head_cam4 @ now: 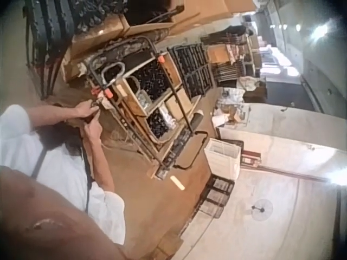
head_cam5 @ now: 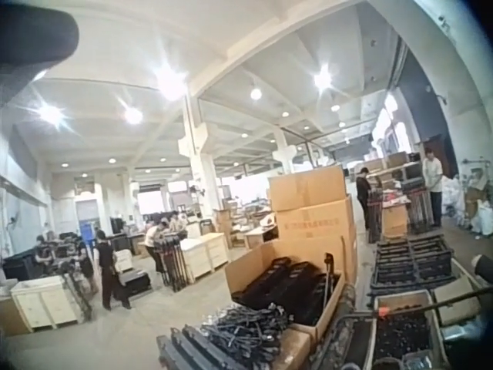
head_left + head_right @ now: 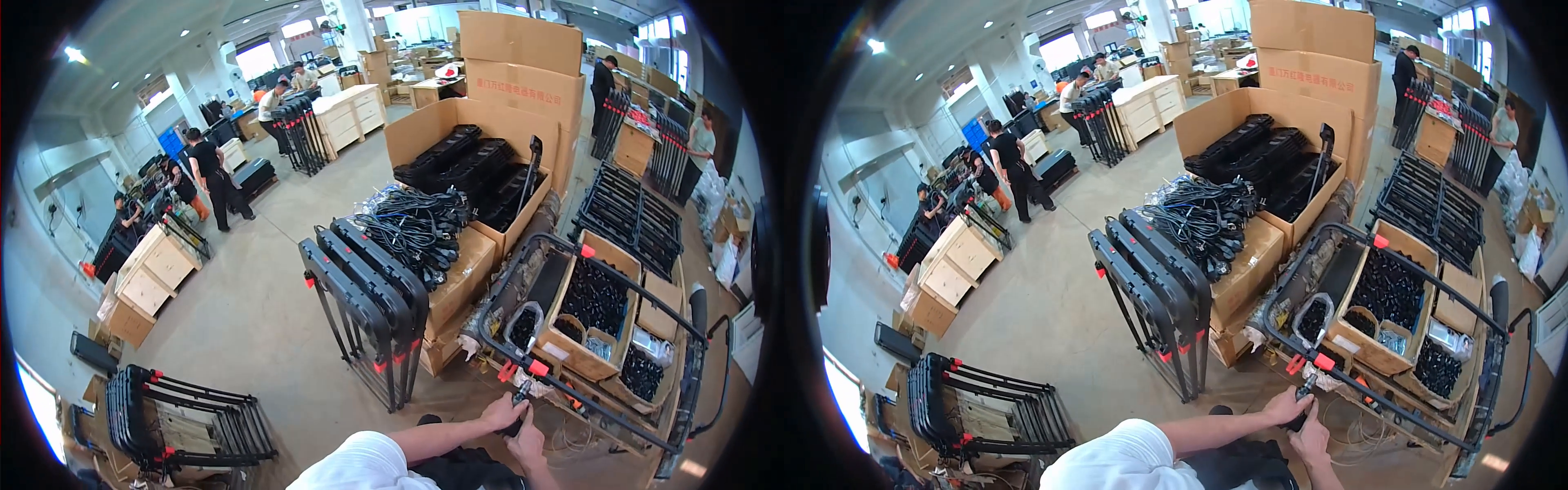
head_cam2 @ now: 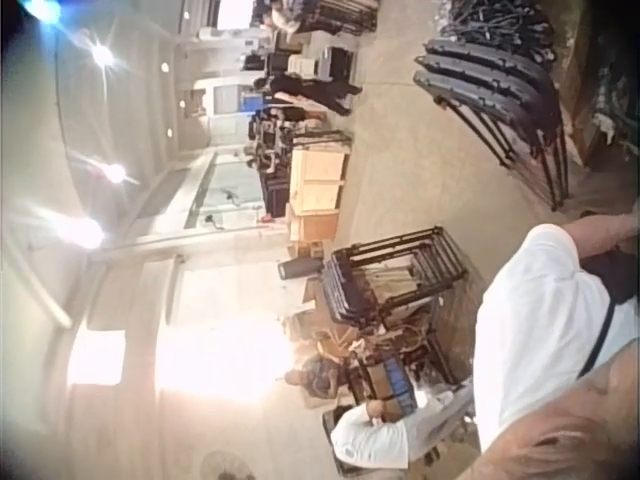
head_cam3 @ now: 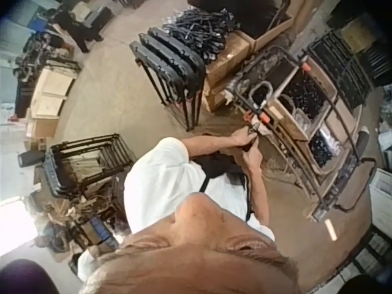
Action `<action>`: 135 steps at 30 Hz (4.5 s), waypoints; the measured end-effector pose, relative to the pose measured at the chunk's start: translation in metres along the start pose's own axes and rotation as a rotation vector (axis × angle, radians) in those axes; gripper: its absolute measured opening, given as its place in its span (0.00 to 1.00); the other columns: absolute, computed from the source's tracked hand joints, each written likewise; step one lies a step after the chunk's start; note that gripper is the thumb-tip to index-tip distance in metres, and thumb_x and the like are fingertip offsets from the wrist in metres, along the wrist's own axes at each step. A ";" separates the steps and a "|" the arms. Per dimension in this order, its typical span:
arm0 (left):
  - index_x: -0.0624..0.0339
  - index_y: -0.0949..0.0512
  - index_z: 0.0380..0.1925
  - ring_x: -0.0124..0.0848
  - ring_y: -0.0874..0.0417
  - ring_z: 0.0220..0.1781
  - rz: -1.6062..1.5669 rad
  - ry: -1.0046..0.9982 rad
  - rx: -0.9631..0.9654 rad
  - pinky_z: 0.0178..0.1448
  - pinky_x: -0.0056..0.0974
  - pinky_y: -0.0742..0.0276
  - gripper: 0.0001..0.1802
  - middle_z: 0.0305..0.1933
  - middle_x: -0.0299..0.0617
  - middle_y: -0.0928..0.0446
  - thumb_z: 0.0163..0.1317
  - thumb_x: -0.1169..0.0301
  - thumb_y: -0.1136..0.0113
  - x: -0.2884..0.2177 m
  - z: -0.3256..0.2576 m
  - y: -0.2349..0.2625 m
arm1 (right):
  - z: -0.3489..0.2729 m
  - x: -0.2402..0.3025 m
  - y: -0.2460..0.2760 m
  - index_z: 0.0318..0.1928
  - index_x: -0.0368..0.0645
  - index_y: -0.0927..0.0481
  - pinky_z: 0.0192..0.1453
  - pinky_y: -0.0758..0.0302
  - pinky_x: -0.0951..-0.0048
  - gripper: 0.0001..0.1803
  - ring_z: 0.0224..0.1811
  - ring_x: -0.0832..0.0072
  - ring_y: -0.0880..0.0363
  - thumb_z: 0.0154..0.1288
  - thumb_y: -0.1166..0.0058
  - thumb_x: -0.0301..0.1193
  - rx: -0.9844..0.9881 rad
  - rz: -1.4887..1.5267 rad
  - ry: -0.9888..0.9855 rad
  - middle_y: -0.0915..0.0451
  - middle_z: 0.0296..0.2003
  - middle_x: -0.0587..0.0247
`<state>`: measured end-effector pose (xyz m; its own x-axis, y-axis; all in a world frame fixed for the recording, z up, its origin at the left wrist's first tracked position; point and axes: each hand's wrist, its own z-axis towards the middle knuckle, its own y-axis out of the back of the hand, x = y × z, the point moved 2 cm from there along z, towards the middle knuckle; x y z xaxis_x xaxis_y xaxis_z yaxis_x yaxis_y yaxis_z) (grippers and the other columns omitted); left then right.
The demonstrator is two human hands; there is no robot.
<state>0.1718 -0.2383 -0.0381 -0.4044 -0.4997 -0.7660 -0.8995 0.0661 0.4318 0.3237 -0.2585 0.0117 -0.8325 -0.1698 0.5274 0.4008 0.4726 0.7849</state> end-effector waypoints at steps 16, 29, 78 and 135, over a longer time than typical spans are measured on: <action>0.70 0.28 0.59 0.65 0.16 0.60 -0.037 0.018 0.124 0.63 0.59 0.20 0.45 0.54 0.71 0.17 0.71 0.32 0.47 0.004 -0.003 -0.003 | -0.012 0.007 -0.011 0.68 0.39 0.29 0.64 0.24 0.46 0.38 0.62 0.40 0.22 0.58 0.29 0.34 -0.077 0.011 0.052 0.28 0.67 0.42; 0.70 0.27 0.59 0.64 0.15 0.61 -0.035 -0.004 0.233 0.64 0.56 0.21 0.42 0.53 0.71 0.16 0.73 0.35 0.46 0.017 -0.005 0.008 | -0.019 0.017 -0.015 0.67 0.38 0.28 0.57 0.19 0.46 0.38 0.52 0.42 0.16 0.53 0.37 0.27 -0.144 -0.083 0.031 0.26 0.65 0.43; 0.58 0.35 0.72 0.63 0.38 0.77 0.802 -0.625 -0.046 0.78 0.66 0.39 0.44 0.74 0.58 0.36 0.58 0.62 0.26 -0.326 0.281 -0.358 | -0.018 -0.400 0.348 0.43 0.43 0.15 0.52 0.18 0.51 0.14 0.54 0.52 0.17 0.70 0.41 0.41 0.081 0.410 -0.326 0.16 0.49 0.50; 0.61 0.21 0.52 0.50 0.11 0.41 0.250 -0.539 0.388 0.49 0.49 0.17 0.21 0.38 0.54 0.14 0.76 0.54 0.38 -0.431 0.289 -0.406 | 0.055 -0.484 0.346 0.51 0.37 0.15 0.51 0.19 0.56 0.20 0.44 0.53 0.13 0.69 0.32 0.40 -0.526 0.792 -0.314 0.13 0.42 0.50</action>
<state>0.6634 0.1999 -0.0212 -0.5417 0.0612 -0.8383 -0.7226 0.4756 0.5017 0.8444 0.0353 0.0103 -0.2852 0.3002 0.9102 0.9386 -0.1048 0.3287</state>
